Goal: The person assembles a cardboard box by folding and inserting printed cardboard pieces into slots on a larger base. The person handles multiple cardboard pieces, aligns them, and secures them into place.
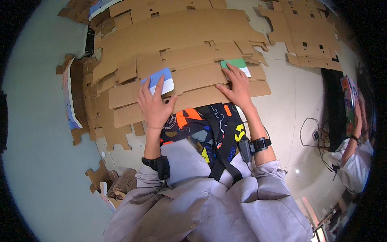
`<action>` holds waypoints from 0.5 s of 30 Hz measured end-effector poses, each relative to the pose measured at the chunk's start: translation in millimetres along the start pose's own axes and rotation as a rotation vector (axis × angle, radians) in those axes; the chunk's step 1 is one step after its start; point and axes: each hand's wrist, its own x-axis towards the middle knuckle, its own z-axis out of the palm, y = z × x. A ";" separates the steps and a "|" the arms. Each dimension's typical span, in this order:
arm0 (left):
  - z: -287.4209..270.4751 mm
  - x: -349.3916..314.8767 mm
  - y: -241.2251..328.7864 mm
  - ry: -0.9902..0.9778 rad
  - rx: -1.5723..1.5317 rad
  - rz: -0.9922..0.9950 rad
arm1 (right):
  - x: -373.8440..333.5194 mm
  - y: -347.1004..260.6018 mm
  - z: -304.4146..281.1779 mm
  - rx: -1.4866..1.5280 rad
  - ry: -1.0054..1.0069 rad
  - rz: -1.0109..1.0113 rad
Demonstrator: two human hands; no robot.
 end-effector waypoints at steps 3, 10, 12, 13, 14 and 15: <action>-1.4 0.7 0.9 -0.006 0.006 -0.002 | -0.2 -0.2 -0.2 -0.006 0.003 -0.001; -1.3 0.9 0.4 -0.016 0.011 0.000 | -0.1 -0.2 -0.3 -0.013 0.003 -0.001; -1.4 0.7 0.8 -0.015 0.010 -0.001 | -0.2 -0.1 -0.1 -0.012 0.002 0.000; -1.5 0.7 0.9 -0.013 0.008 -0.003 | -0.2 -0.1 0.1 -0.011 0.001 0.000; -1.3 0.7 0.9 -0.013 0.008 -0.002 | -0.3 0.0 0.1 -0.012 0.001 0.001; -1.2 0.7 0.9 -0.012 0.006 -0.002 | -0.4 0.0 0.1 -0.011 0.002 0.001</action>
